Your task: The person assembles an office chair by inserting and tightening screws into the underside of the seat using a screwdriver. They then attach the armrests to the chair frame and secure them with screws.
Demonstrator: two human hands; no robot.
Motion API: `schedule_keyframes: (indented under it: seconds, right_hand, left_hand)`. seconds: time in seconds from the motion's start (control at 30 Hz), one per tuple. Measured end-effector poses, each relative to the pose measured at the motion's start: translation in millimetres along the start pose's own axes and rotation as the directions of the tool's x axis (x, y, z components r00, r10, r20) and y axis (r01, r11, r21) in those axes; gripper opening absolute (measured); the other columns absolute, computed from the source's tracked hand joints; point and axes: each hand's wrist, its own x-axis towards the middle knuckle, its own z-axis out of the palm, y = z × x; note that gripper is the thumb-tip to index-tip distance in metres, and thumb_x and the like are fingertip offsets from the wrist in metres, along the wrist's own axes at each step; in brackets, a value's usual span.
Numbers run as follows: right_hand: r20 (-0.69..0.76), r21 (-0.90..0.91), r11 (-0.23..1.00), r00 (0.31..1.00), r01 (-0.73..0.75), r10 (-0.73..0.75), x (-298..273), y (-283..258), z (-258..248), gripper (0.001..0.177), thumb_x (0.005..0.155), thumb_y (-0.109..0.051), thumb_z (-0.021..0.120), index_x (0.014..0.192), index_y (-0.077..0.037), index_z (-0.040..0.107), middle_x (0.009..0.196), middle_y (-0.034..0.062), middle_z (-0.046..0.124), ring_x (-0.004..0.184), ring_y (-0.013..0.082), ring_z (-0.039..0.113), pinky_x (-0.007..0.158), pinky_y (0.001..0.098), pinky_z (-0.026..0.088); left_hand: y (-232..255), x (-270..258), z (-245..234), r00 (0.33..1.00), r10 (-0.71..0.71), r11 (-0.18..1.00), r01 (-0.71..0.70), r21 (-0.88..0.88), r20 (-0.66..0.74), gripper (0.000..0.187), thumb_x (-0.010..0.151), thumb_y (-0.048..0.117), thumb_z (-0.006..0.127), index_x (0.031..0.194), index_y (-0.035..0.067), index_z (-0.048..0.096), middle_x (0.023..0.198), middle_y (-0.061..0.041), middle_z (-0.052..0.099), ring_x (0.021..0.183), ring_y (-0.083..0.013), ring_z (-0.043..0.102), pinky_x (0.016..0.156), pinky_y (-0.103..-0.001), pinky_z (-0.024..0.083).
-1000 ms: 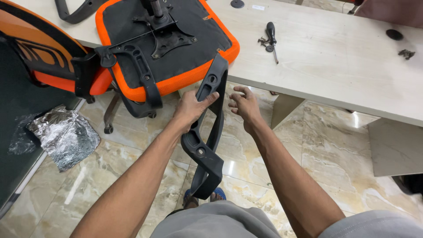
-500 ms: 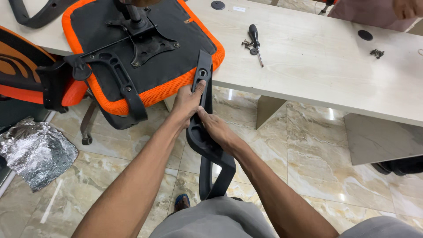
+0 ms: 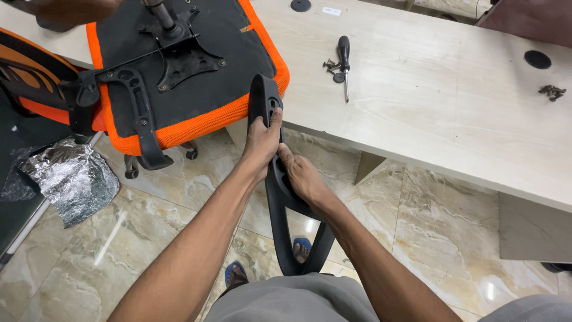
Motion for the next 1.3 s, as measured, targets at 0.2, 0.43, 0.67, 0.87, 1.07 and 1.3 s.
schedule_keyframes:
  seconds: [0.2,0.43,0.67,0.87,1.07,1.3]
  right_hand:
    - [-0.004,-0.026,0.999,1.000,-0.020,0.020,6.5,5.7,-25.9,0.078,0.101,-0.068,0.027,0.062,-0.004,0.051,0.054,0.0031,0.046,0.049,0.0162,0.046,0.051,0.0372,0.041]
    - [0.028,0.018,1.000,1.000,-0.003,0.002,10.2,4.4,-28.1,0.071,0.103,-0.064,0.027,0.090,-0.003,0.061,0.063,0.0028,0.050,0.057,0.0146,0.049,0.058,0.0353,0.045]
    - [0.002,0.126,0.992,1.000,0.001,-0.002,8.5,6.0,-13.5,0.066,0.101,-0.060,0.030,0.110,-0.005,0.066,0.074,0.0041,0.058,0.067,0.0154,0.055,0.066,0.0343,0.049]
    - [-0.100,0.020,0.999,0.994,0.042,-0.040,9.2,18.3,8.0,0.066,0.106,-0.056,0.029,0.104,-0.001,0.064,0.079,0.0083,0.058,0.075,0.0195,0.057,0.074,0.0373,0.050]
    - [-0.116,-0.145,0.989,0.993,0.011,-0.029,4.4,16.8,27.6,0.077,0.103,-0.062,0.022,0.095,0.000,0.067,0.074,0.0155,0.066,0.072,0.0270,0.066,0.074,0.0431,0.050]
    - [0.031,-0.283,0.957,0.997,-0.064,0.075,3.2,2.1,14.7,0.080,0.099,-0.068,0.030,0.083,0.000,0.069,0.063,0.0144,0.060,0.063,0.0291,0.064,0.067,0.0474,0.054]
  left_hand:
    - [-4.0,11.8,24.8,1.000,0.005,0.998,-0.005,0.061,0.010,0.050,0.101,0.051,0.053,0.105,0.002,0.061,0.082,-0.004,0.058,0.073,-0.0133,0.058,0.064,-0.033,0.050]
    - [-13.3,19.0,19.9,1.000,0.010,1.000,-0.010,0.013,0.012,0.048,0.100,0.051,0.056,0.102,0.004,0.062,0.083,-0.004,0.056,0.078,-0.0159,0.056,0.067,-0.036,0.050]
    - [-18.3,10.2,3.9,0.984,0.009,0.984,0.023,-0.178,0.176,0.057,0.097,0.062,0.050,0.111,0.008,0.062,0.095,-0.003,0.067,0.085,-0.0131,0.065,0.077,-0.031,0.056]
    - [-19.6,4.6,-7.4,0.961,-0.072,0.966,0.135,-0.222,0.269,0.062,0.095,0.064,0.046,0.121,0.009,0.059,0.098,-0.003,0.067,0.081,-0.0138,0.068,0.075,-0.033,0.061]
    - [-24.7,9.2,-26.2,0.955,-0.069,0.947,0.153,-0.282,0.289,0.049,0.099,0.056,0.054,0.114,0.010,0.057,0.095,-0.004,0.065,0.077,-0.0149,0.068,0.068,-0.032,0.059]
    - [-21.4,43.5,-53.6,0.985,-0.136,0.762,0.172,-0.624,0.106,0.037,0.098,0.048,0.061,0.099,0.011,0.056,0.084,-0.003,0.064,0.068,-0.0177,0.062,0.063,-0.034,0.055]
